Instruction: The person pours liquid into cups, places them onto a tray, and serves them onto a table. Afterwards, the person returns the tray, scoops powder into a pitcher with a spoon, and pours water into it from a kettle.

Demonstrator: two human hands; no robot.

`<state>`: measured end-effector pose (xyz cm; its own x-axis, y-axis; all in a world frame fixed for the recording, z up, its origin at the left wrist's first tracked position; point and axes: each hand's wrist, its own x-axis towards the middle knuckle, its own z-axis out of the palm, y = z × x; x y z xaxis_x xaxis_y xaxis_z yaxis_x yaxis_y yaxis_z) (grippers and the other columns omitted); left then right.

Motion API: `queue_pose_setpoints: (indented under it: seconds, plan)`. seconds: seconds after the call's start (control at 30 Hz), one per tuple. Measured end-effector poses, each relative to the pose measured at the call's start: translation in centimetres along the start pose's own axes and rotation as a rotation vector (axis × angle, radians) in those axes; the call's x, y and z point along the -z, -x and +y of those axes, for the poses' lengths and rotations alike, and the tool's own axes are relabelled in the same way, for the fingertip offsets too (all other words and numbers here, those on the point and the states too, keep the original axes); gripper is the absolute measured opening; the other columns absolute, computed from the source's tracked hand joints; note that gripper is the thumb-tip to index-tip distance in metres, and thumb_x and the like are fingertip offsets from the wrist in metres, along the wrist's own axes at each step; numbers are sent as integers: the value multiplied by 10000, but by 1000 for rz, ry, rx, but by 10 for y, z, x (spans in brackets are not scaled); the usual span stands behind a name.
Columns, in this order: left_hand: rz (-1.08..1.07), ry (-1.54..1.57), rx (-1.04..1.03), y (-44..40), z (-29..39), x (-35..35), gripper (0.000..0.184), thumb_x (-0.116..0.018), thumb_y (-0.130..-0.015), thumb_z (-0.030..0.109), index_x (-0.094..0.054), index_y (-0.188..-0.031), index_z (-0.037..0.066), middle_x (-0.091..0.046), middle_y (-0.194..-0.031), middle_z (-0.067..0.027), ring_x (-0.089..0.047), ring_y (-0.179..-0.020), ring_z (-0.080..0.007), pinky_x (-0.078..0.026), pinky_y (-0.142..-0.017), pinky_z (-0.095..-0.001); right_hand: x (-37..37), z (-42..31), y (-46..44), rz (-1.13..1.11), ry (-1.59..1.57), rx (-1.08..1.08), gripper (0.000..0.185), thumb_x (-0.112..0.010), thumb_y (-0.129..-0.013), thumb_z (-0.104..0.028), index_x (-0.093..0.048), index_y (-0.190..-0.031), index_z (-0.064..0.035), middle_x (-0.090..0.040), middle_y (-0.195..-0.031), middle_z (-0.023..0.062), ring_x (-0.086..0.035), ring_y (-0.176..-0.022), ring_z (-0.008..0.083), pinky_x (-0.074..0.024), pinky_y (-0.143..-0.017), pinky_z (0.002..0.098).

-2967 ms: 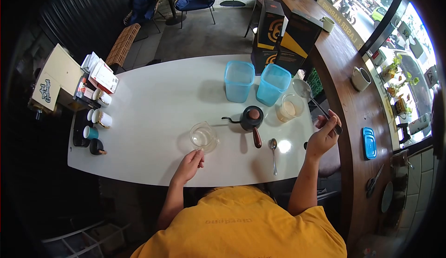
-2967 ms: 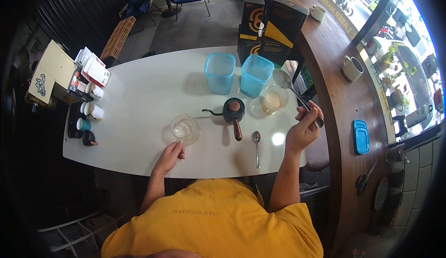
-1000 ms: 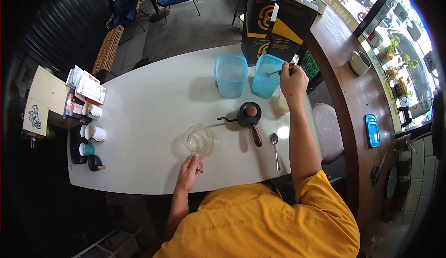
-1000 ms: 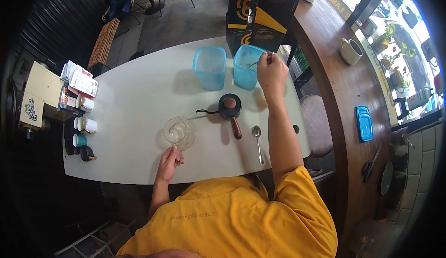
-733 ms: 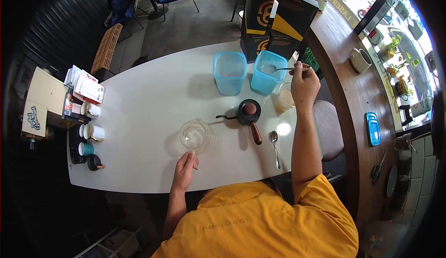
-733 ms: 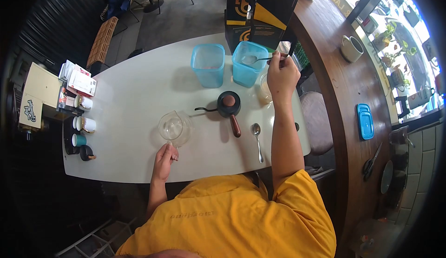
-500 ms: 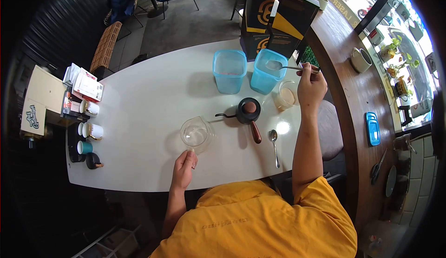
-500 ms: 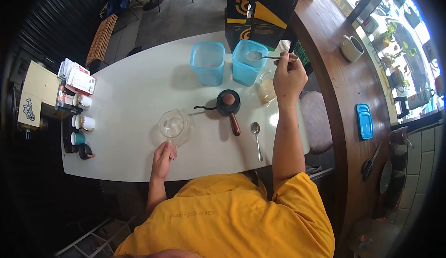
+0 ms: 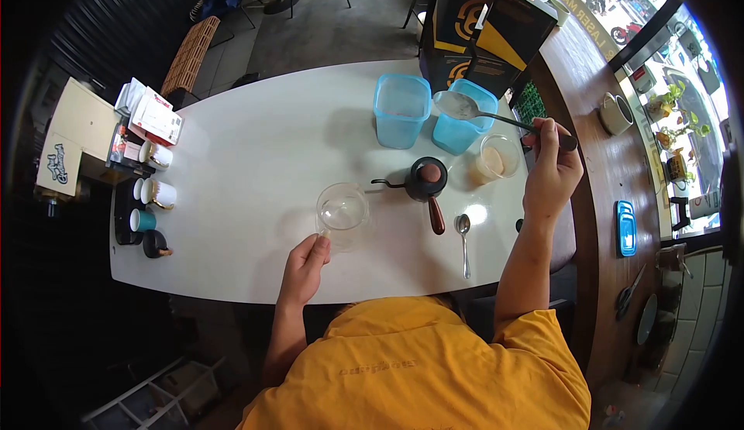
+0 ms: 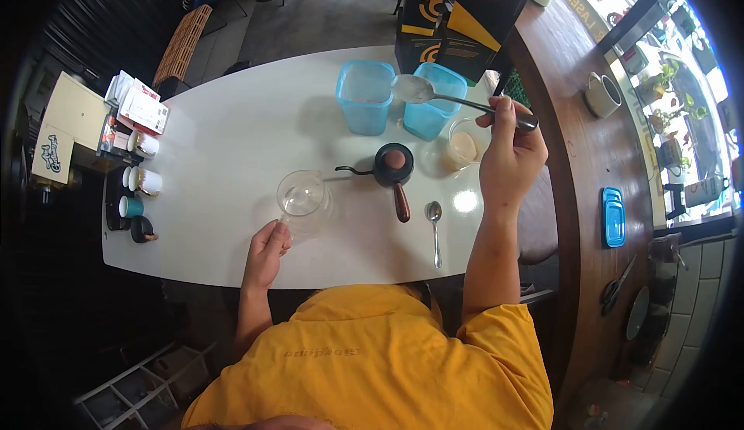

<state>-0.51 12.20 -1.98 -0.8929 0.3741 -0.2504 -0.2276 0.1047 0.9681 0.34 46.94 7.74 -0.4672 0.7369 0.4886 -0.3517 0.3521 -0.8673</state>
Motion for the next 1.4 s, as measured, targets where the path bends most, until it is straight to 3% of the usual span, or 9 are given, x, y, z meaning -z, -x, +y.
queue_pose_setpoints:
  seconds: [0.13,0.3,0.37,0.47,0.57,0.7,0.9,1.13,1.4]
  plan:
    - [-37,-32,-41,2,16,-4,398,-450,-1000,358,-436,-722,75,-381,-670,34,-313,-610,-60,-262,-555,-219,-3,-21,24,-111,-51,-115,251,-536,-971,-181,-653,-950,41,-629,-706,40,-470,-597,28,-312,-536,176]
    - [-14,-41,-44,1,23,-8,399,-449,-1000,367,-449,-733,71,-393,-678,32,-317,-618,-60,-267,-559,-216,-9,-25,68,-242,-138,-174,241,-505,-974,-147,-636,-934,51,-627,-705,50,-544,-628,62,-379,-549,201]
    - [-2,-51,-40,2,22,-9,397,-449,-1000,367,-453,-737,70,-395,-681,32,-317,-618,-61,-269,-561,-215,-6,-20,92,-341,-64,-66,156,-522,-932,-63,-629,-906,46,-629,-708,72,-559,-612,107,-409,-547,233]
    - [17,-23,-53,1,18,-9,385,-446,-1003,354,-465,-746,67,-402,-689,30,-321,-621,-59,-272,-563,-212,-8,-16,98,-625,30,560,65,-576,-818,29,-615,-870,31,-607,-709,104,-559,-610,225,-446,-565,295]
    - [18,-49,-48,0,9,-7,367,-447,-1004,333,-482,-758,64,-419,-708,28,-342,-649,-64,-296,-597,-213,-6,-14,102,-590,58,657,75,-557,-825,35,-607,-881,30,-606,-720,103,-557,-625,227,-450,-569,307]
    - [-11,-2,-45,1,-7,-4,335,-463,-998,300,-499,-766,61,-432,-728,26,-372,-705,-82,-329,-671,-230,-3,-1,87,-144,-7,281,154,-441,-952,-19,-568,-942,67,-605,-760,121,-553,-657,166,-434,-580,249]
    - [-5,73,-62,7,-26,-1,339,-470,-999,270,-481,-744,46,-421,-715,27,-359,-698,-79,-329,-664,-229,-2,19,18,168,272,275,210,-517,-967,-120,-625,-986,60,-664,-802,96,-601,-682,107,-470,-632,224]
    - [18,84,-75,14,-32,0,330,-475,-998,218,-459,-726,31,-414,-703,28,-358,-687,-78,-333,-646,-227,-19,66,-5,16,607,228,192,-589,-914,-172,-666,-881,0,-673,-683,87,-667,-630,147,-511,-618,269]
    - [48,92,-42,23,-40,6,322,-489,-992,219,-478,-728,34,-432,-700,27,-373,-686,-71,-335,-645,-227,-36,92,-10,-161,777,121,239,-573,-886,-228,-652,-805,-17,-638,-667,144,-647,-628,303,-490,-618,363]
